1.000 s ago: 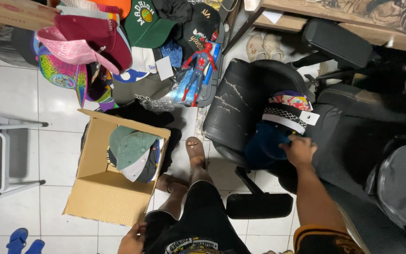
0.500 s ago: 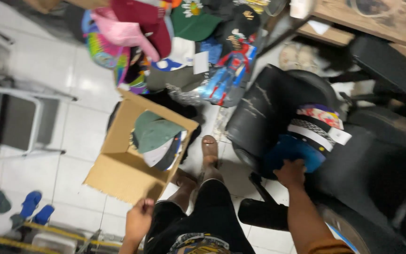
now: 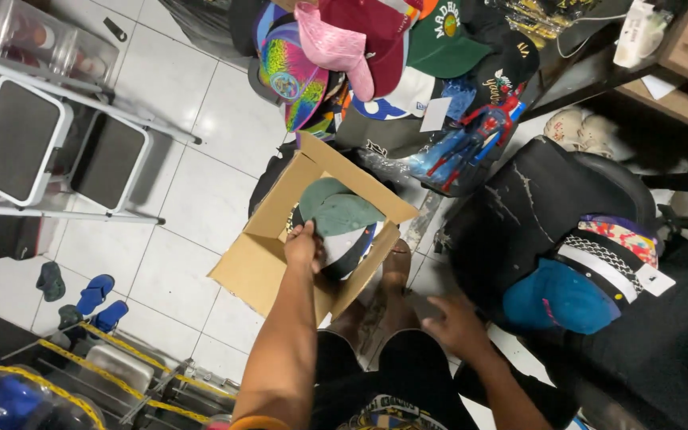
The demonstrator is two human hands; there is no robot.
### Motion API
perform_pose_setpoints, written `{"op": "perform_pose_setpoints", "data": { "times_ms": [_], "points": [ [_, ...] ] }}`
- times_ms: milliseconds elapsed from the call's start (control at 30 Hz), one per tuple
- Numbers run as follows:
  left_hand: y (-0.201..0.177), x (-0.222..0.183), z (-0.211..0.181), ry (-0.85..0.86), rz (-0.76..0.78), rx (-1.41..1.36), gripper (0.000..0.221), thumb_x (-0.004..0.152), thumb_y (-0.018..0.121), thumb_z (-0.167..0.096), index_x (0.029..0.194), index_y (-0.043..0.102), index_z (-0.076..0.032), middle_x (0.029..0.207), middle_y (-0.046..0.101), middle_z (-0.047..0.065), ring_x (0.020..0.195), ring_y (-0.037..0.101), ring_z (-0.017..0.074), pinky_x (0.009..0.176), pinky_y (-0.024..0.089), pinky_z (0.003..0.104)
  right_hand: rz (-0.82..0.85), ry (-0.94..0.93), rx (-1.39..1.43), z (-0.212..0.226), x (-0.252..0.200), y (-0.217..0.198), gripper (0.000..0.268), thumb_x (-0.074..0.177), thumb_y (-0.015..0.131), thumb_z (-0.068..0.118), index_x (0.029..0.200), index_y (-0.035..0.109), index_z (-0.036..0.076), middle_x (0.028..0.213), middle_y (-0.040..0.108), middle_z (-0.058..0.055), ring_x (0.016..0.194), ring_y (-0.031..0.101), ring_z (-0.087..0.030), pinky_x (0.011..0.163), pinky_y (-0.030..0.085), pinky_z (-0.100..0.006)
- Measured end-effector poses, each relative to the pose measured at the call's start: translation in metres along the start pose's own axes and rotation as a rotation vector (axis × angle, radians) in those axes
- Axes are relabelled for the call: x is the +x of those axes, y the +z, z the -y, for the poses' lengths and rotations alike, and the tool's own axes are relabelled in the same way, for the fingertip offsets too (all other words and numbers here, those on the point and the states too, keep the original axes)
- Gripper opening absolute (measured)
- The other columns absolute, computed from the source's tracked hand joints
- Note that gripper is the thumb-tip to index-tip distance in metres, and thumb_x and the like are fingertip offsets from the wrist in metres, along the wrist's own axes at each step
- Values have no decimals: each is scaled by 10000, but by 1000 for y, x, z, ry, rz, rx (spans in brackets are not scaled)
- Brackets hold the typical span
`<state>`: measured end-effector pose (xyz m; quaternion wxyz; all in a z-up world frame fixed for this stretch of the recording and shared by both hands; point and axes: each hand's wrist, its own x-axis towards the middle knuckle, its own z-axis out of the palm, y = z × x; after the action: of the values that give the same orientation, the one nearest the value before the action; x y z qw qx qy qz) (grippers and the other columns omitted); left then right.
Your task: The person is taking various baseball caps out of a cardboard box, inspecting them by rotating them and looking at the interior, and then placing them on a nearby chair.
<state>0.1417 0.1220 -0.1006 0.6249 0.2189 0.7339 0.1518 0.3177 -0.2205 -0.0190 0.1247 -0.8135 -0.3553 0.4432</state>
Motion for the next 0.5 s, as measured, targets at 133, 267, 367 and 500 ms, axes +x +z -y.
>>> {"op": "perform_pose_setpoints", "data": {
  "times_ms": [133, 267, 367, 500],
  "points": [
    [12, 65, 27, -140, -100, -136, 514, 912, 736, -185, 1366, 498, -228, 1012, 640, 94, 777, 696, 228, 548, 546, 340, 239, 37, 61, 76, -5, -16, 581, 977, 615, 465, 1498, 531, 221, 1427, 576, -158, 1349, 562, -362, 1116, 473, -502],
    [14, 11, -1, -10, -114, -382, 600, 859, 709, -45, 1375, 444, -203, 1109, 565, 160, 937, 605, 285, 811, 544, 484, 327, 91, 33, 118, -10, -41, 595, 984, 576, 461, 1529, 501, 235, 1501, 535, -125, 1389, 538, -345, 1132, 459, -491],
    [15, -90, -55, 384, -94, -296, 448, 837, 611, -15, 1265, 552, -135, 903, 443, 37, 795, 462, 144, 666, 411, 276, 241, 97, 93, 111, -8, -47, 584, 985, 587, 463, 1517, 530, 228, 1454, 568, -158, 1347, 575, -363, 1103, 482, -505],
    [-37, -93, -91, 630, 80, -38, 415, 821, 574, 48, 1207, 593, -104, 791, 426, -46, 669, 453, 56, 604, 387, 170, 80, 122, 150, 131, 0, -64, 563, 922, 691, 424, 1427, 620, 186, 1358, 646, -130, 1281, 632, -326, 1048, 534, -465]
  ]
}}
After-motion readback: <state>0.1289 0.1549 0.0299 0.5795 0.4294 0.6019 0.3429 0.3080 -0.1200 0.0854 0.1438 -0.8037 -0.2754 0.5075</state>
